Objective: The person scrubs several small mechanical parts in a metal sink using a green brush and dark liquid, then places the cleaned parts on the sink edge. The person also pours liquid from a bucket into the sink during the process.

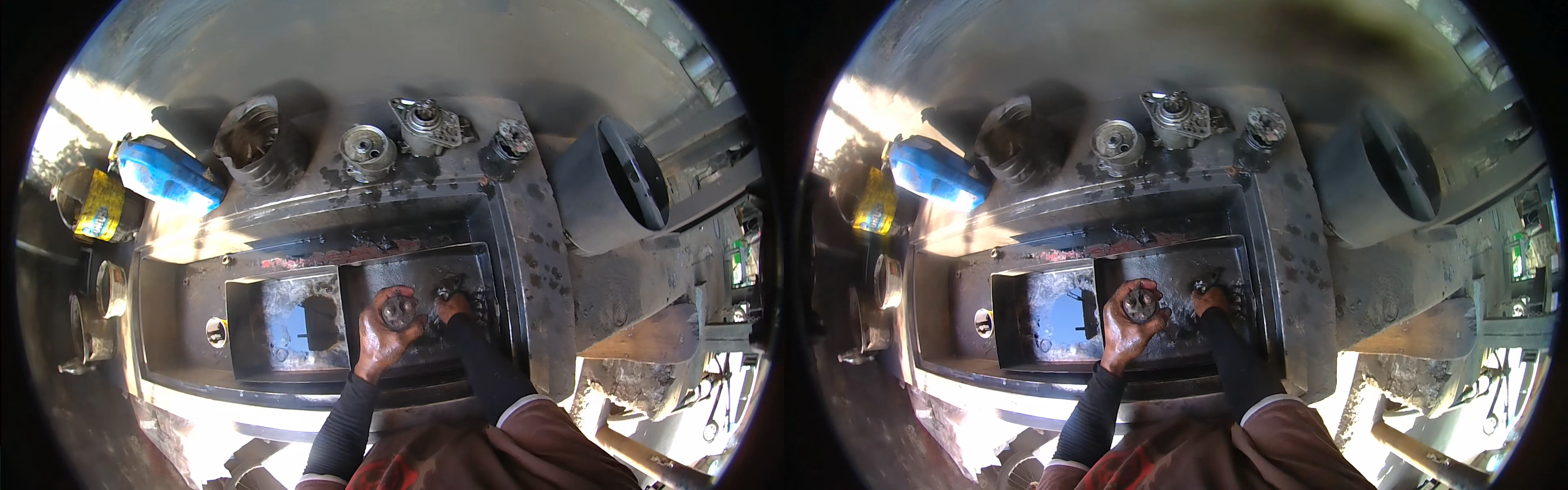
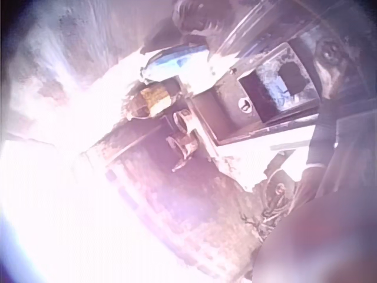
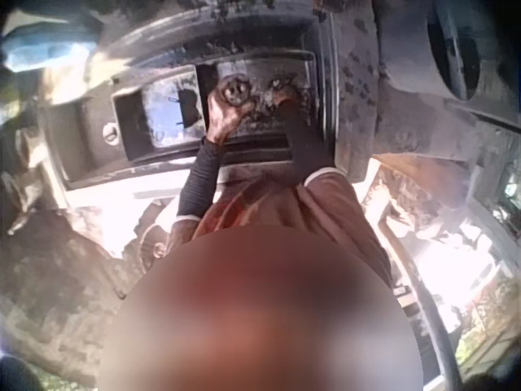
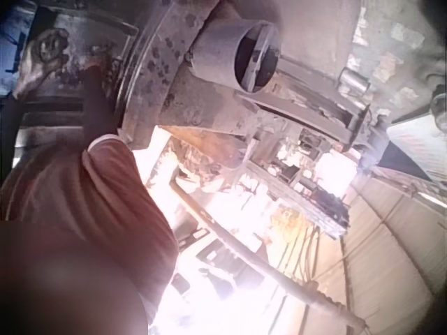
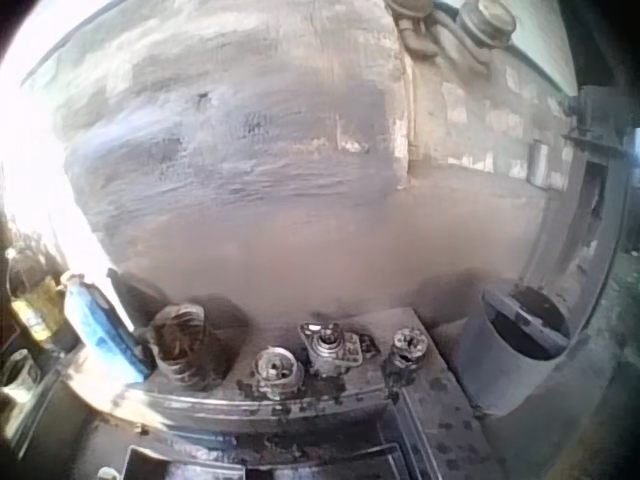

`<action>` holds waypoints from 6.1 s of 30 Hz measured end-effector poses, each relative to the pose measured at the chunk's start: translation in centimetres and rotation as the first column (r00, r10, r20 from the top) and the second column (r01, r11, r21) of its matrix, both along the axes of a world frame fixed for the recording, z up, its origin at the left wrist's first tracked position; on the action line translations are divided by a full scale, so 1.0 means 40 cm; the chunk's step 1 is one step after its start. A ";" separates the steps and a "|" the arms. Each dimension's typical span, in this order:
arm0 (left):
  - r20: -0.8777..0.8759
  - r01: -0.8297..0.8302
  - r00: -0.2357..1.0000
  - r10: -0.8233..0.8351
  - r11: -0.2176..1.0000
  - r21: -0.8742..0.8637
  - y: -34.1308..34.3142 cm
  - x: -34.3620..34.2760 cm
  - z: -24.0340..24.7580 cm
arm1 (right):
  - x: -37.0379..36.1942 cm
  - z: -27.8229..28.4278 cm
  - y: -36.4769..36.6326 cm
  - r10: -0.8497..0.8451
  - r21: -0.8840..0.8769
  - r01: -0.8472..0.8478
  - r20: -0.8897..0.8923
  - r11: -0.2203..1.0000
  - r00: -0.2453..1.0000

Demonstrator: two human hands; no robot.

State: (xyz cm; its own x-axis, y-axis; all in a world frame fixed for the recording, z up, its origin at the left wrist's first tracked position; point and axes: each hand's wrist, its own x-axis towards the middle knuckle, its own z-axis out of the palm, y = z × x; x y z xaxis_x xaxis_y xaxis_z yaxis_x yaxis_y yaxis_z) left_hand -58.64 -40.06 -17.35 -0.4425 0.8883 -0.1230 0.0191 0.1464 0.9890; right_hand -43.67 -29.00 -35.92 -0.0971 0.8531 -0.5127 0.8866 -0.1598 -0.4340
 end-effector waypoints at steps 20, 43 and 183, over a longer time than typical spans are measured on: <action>-0.202 -0.016 0.977 -0.075 0.910 -0.413 0.002 -0.004 -0.307 | -0.038 0.353 0.055 0.044 0.193 0.100 -0.628 0.976 0.777; -0.153 0.351 0.880 -0.450 0.833 -0.428 -0.033 -0.053 -0.531 | -0.025 0.107 -0.001 0.148 0.044 -0.150 -0.566 0.988 0.811; 0.542 -0.392 0.715 0.442 0.895 -0.213 0.073 -0.059 -0.380 | 0.019 0.149 -0.003 0.093 -0.004 -0.104 -0.396 0.995 0.913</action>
State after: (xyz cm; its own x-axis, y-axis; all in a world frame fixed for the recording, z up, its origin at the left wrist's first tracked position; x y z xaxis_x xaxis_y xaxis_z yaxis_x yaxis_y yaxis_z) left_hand -61.02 -37.14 -32.55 -0.5932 0.6065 -0.5294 -0.6168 0.0802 0.7830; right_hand -42.89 -29.14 -29.96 -0.3791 0.8163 -0.4358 0.6554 -0.0957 -0.7492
